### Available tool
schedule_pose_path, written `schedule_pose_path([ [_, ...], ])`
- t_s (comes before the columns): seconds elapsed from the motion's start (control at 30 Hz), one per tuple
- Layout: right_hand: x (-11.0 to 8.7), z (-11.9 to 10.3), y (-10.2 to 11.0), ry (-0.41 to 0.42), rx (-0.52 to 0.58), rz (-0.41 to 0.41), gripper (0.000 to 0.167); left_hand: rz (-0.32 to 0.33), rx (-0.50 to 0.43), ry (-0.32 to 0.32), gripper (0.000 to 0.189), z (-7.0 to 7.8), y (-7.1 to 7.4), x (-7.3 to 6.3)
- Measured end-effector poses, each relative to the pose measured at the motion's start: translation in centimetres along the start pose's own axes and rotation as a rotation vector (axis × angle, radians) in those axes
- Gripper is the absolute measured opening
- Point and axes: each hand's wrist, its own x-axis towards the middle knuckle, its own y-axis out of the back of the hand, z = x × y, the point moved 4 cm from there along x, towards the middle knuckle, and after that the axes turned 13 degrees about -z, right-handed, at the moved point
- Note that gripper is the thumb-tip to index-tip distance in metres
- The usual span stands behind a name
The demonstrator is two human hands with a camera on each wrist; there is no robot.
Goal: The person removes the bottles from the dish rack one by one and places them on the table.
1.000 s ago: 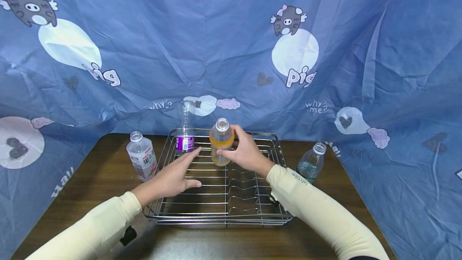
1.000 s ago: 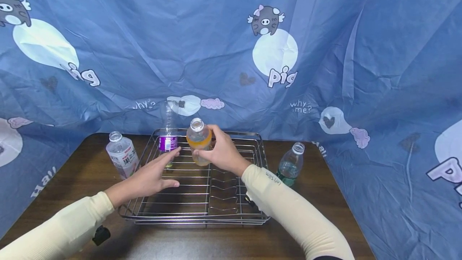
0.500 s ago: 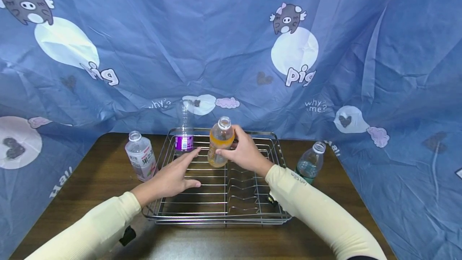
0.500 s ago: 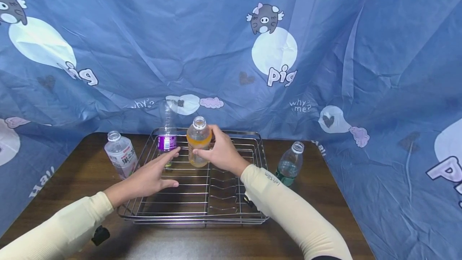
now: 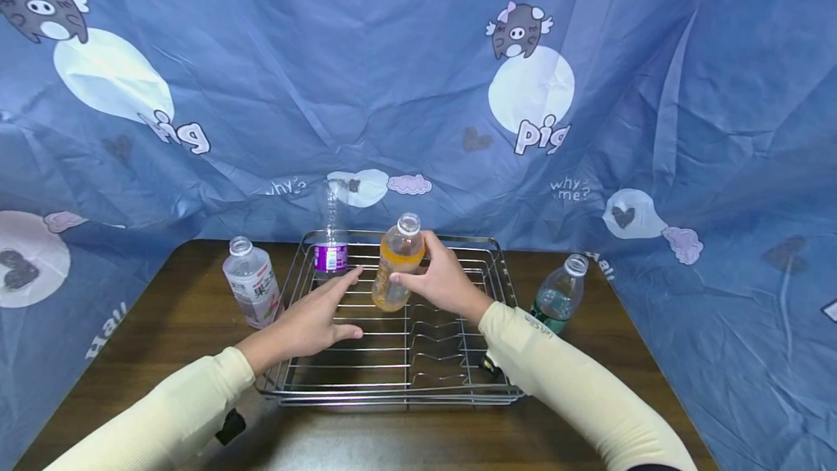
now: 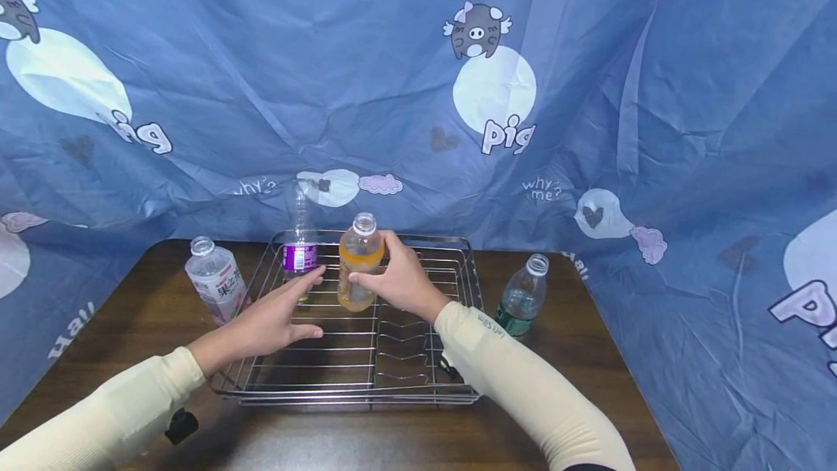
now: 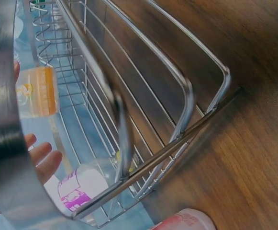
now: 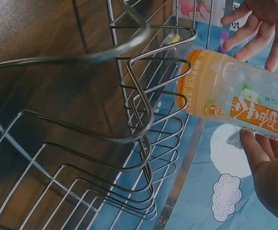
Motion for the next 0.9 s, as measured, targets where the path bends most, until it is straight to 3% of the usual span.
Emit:
schedule_pose_path([
  [0.9,0.29,0.03,-0.3,-0.007,0.123,0.018,0.066,0.02,0.022,0.029,0.103,0.0,0.3,0.04],
])
